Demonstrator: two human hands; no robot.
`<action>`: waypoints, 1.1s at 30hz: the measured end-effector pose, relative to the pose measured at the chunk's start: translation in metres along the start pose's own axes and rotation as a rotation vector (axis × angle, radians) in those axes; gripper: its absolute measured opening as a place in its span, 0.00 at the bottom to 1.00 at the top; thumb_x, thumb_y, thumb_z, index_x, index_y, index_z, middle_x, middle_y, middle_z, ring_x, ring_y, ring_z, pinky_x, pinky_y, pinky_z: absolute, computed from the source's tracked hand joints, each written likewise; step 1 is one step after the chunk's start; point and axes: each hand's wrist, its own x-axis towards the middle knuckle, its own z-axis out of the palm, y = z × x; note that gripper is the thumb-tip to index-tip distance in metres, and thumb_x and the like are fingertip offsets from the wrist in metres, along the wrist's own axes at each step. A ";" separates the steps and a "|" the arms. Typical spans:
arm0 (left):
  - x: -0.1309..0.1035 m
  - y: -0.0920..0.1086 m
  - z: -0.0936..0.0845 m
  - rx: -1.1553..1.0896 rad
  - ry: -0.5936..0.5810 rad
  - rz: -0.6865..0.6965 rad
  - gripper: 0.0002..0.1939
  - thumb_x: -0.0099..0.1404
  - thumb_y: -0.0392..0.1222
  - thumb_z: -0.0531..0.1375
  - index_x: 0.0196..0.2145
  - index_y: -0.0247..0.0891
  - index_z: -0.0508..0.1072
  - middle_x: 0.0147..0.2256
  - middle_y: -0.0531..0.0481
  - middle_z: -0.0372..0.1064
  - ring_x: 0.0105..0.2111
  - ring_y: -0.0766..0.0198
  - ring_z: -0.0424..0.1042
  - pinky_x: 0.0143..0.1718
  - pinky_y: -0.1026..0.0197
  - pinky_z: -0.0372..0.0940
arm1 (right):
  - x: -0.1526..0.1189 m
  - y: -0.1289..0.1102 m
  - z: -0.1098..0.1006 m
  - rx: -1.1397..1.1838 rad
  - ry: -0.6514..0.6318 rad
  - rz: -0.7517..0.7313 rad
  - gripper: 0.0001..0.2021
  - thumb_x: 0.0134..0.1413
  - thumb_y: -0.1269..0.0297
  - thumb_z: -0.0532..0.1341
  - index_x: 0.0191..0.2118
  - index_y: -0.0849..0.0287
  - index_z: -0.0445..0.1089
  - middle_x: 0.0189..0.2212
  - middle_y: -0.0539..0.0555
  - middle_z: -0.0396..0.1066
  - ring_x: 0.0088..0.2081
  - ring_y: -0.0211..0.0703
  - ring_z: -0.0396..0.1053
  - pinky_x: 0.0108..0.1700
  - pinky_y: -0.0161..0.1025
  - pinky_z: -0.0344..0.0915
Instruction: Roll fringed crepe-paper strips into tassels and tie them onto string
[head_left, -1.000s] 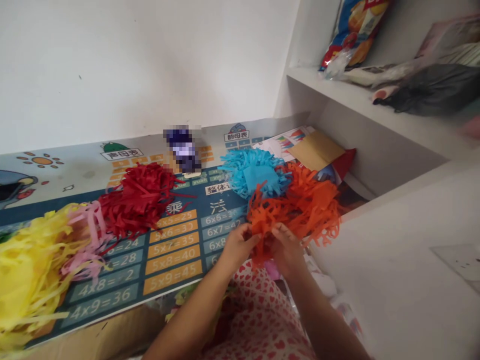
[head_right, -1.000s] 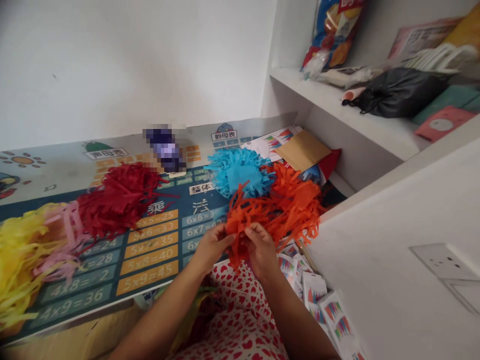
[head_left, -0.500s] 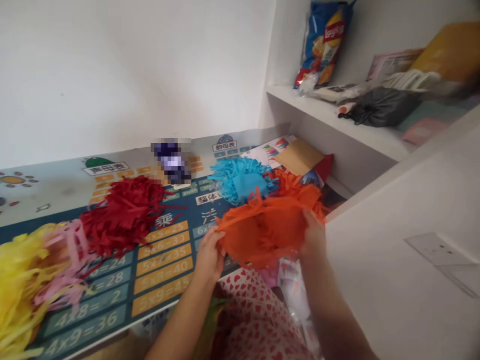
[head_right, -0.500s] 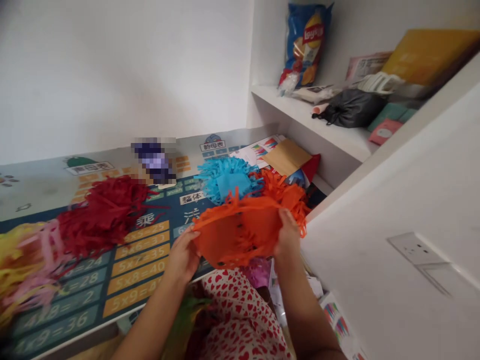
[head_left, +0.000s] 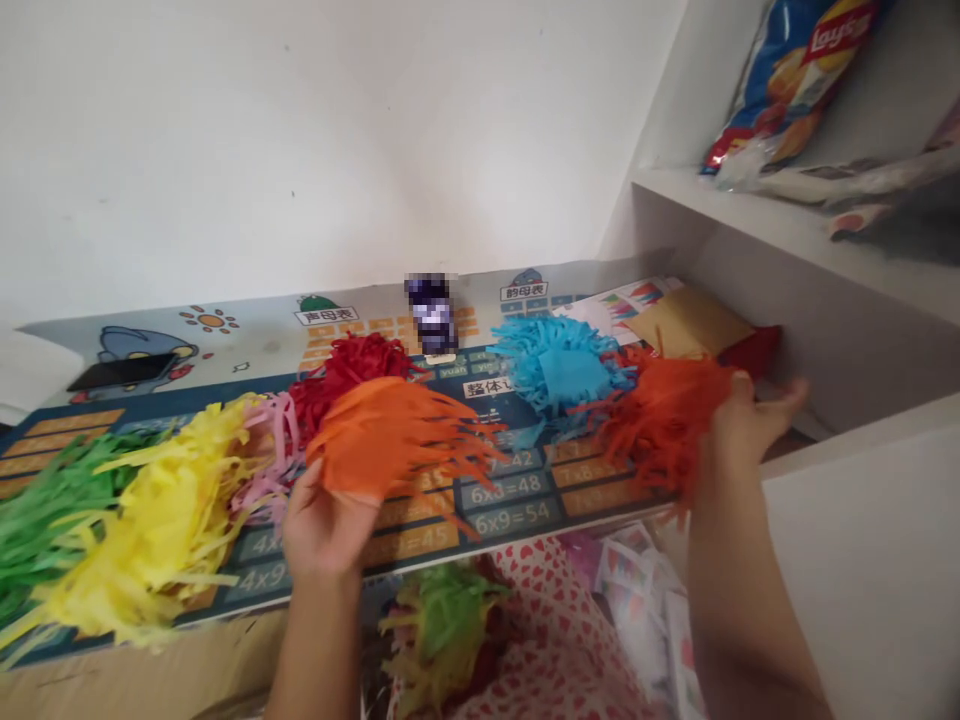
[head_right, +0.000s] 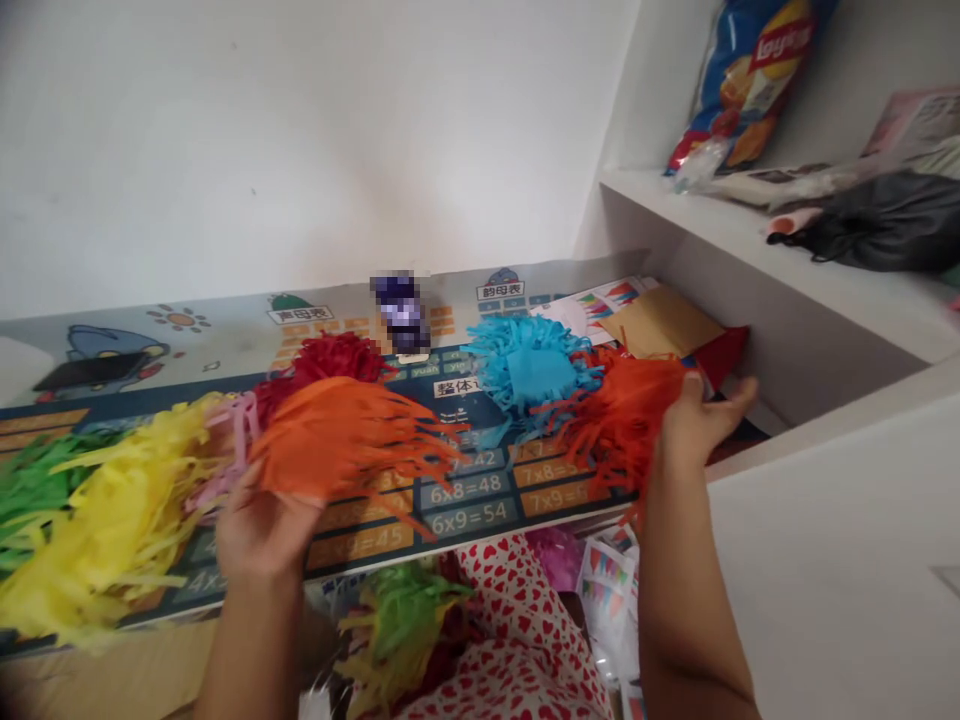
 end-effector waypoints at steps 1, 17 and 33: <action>-0.004 0.007 -0.002 -0.028 -0.021 0.052 0.22 0.69 0.36 0.48 0.59 0.40 0.66 0.48 0.45 0.77 0.49 0.61 0.75 0.55 0.58 0.67 | -0.017 -0.013 -0.003 -0.058 0.088 -0.083 0.22 0.53 0.63 0.62 0.53 0.56 0.62 0.66 0.61 0.48 0.70 0.53 0.37 0.64 0.59 0.51; -0.071 -0.047 0.031 0.255 -0.045 0.210 0.19 0.65 0.44 0.61 0.54 0.48 0.72 0.55 0.48 0.72 0.59 0.55 0.65 0.63 0.49 0.58 | -0.293 -0.116 0.102 0.433 -1.145 0.012 0.19 0.53 0.73 0.55 0.49 0.55 0.72 0.50 0.56 0.74 0.54 0.46 0.70 0.55 0.43 0.67; -0.061 -0.110 -0.007 0.201 0.520 -0.142 0.08 0.63 0.27 0.61 0.29 0.37 0.68 0.27 0.55 0.73 0.29 0.67 0.75 0.37 0.58 0.75 | -0.138 -0.050 0.013 0.089 0.007 0.039 0.13 0.55 0.62 0.59 0.47 0.55 0.69 0.43 0.53 0.73 0.45 0.46 0.72 0.53 0.53 0.66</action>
